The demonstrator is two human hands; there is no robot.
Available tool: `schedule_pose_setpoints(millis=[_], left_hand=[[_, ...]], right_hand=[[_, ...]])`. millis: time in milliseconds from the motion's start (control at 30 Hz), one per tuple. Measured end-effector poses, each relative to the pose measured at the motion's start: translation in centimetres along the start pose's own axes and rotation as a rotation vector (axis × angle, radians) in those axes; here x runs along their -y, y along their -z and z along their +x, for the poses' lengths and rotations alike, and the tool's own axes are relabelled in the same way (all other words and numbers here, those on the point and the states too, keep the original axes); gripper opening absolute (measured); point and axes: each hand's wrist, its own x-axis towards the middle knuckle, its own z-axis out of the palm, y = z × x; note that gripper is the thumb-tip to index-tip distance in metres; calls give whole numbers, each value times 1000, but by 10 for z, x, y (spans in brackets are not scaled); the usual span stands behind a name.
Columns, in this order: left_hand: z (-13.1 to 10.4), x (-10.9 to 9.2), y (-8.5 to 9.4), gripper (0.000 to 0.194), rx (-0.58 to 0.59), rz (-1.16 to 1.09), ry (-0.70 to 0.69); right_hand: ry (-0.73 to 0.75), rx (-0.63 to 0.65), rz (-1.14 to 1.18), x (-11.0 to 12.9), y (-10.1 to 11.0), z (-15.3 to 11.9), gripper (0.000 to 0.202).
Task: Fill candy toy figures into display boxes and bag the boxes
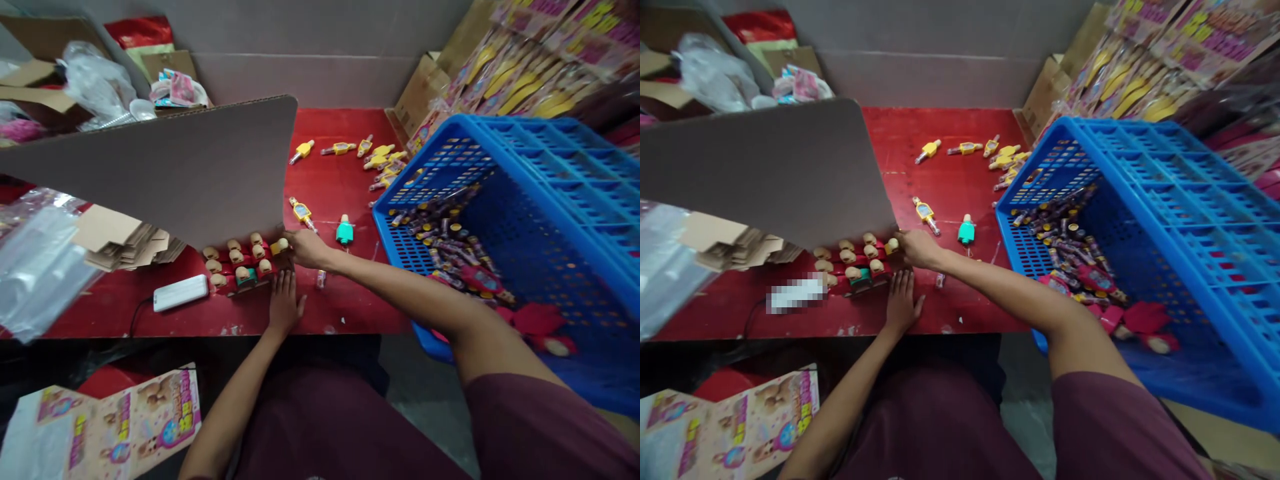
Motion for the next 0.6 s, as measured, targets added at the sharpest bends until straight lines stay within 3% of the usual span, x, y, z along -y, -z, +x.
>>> schedule_pose_setpoints(millis=[367,467,600], left_hand=[[-1,0,0,67,-5,-3,-7],[-1,0,0,65,-5,6,-16],[-2,0,-2,66,6,10,-3]], right_hand=[[-5,8,4,2,-7,2,28],[47,-126,78,0,-15,-7,43],[131,-323,144,-3,-25,-6,34]])
